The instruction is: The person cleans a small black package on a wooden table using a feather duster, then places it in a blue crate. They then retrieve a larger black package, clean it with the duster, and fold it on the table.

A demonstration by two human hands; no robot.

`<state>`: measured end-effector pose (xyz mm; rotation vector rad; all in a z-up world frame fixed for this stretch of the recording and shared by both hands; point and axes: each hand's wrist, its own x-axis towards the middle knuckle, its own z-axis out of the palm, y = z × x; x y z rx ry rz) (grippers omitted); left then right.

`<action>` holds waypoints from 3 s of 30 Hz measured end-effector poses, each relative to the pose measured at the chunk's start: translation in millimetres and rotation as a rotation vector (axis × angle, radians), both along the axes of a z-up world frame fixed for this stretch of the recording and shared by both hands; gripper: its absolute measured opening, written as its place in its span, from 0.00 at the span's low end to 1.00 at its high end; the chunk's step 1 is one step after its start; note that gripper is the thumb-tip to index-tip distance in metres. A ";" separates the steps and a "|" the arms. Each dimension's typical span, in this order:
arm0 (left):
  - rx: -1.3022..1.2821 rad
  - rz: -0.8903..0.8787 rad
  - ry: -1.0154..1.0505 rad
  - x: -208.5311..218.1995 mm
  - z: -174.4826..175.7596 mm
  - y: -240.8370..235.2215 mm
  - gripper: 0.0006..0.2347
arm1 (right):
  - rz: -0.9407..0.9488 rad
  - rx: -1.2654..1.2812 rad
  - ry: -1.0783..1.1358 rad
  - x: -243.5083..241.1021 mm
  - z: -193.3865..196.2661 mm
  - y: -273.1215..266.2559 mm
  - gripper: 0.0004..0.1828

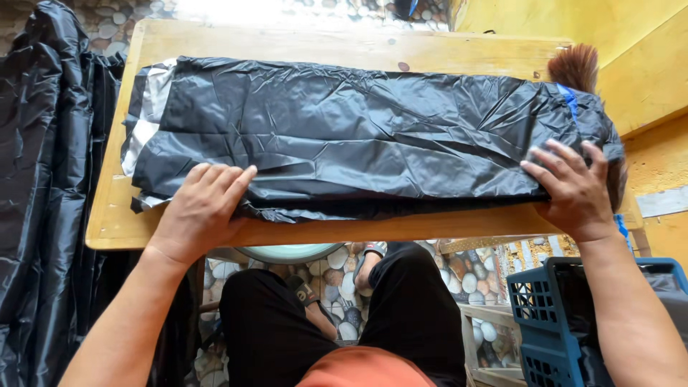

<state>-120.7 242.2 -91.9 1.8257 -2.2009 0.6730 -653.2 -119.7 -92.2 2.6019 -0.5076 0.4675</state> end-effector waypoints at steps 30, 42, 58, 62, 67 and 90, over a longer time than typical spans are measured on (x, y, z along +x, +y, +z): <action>0.449 0.210 0.224 27.5 -2.9 -10.4 0.24 | 0.121 0.389 0.304 207.0 11.4 107.3 0.69; 0.661 0.479 0.529 21.0 71.1 -7.9 0.18 | -0.063 1.073 0.348 220.7 77.9 81.5 0.29; 0.695 0.618 0.814 17.4 124.4 19.8 0.19 | -0.240 1.307 0.324 233.0 95.6 52.2 0.14; 0.727 0.570 0.913 49.3 112.4 1.4 0.21 | -0.246 1.268 0.377 233.7 94.1 29.8 0.15; 0.720 0.605 0.938 86.9 89.9 -21.0 0.26 | -0.315 1.178 0.431 237.4 97.3 10.2 0.17; -0.152 0.268 1.338 94.2 -28.2 21.5 0.17 | -0.372 1.192 0.387 256.4 61.3 -17.8 0.20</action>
